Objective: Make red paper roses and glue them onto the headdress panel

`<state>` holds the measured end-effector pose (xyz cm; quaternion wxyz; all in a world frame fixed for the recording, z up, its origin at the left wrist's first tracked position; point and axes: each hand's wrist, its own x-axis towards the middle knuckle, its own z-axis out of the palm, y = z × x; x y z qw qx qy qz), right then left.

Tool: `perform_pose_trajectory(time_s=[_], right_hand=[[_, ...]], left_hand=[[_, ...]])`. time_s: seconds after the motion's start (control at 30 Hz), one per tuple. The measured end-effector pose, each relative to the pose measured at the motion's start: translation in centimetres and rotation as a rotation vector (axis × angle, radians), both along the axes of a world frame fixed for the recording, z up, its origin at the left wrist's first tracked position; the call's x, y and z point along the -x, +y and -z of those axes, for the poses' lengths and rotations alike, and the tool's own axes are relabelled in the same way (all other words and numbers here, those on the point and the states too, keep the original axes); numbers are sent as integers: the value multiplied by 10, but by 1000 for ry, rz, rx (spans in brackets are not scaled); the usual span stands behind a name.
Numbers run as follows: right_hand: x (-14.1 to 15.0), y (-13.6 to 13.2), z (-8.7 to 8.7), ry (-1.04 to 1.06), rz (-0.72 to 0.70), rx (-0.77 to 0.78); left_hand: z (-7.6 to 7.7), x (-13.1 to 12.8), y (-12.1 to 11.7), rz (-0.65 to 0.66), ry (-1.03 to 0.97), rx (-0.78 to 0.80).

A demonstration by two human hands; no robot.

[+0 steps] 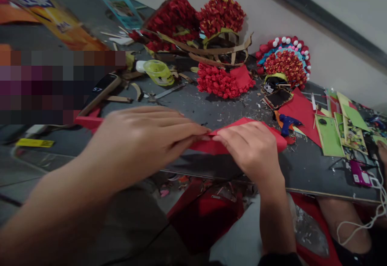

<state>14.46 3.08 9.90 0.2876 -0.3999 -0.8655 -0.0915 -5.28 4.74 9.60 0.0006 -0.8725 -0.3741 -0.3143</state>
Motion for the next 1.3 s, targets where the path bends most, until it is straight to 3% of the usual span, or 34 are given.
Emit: perform_pose_trajectory(time_s=[0.17,0.4,0.57,0.63,0.77,0.93,1.03,1.13,1.3], right_hand=[[-18,6,-1,35,54,-97],[-52,15,4,66,270,-42],[-82,18,9,354,520,-160],[-83,17,10,512,460,-36],[-65,18,19,637,157,357],[-38,24,38,743,-43,590],[-23,25,46,757,-29,770],[-9,26,49,837,12,850],[5,25,48,941,178,745]], left_hand=[[-9,27,4,-44,21,-142],[-10,46,5,-219,28,5],[-6,60,5,-442,-129,88],[-8,60,5,-448,-217,157],[-15,45,8,-360,-318,326],[-5,27,24,-310,-478,420],[6,19,33,-234,-554,508],[13,11,36,-192,-497,543],[22,-8,28,-123,-315,509]])
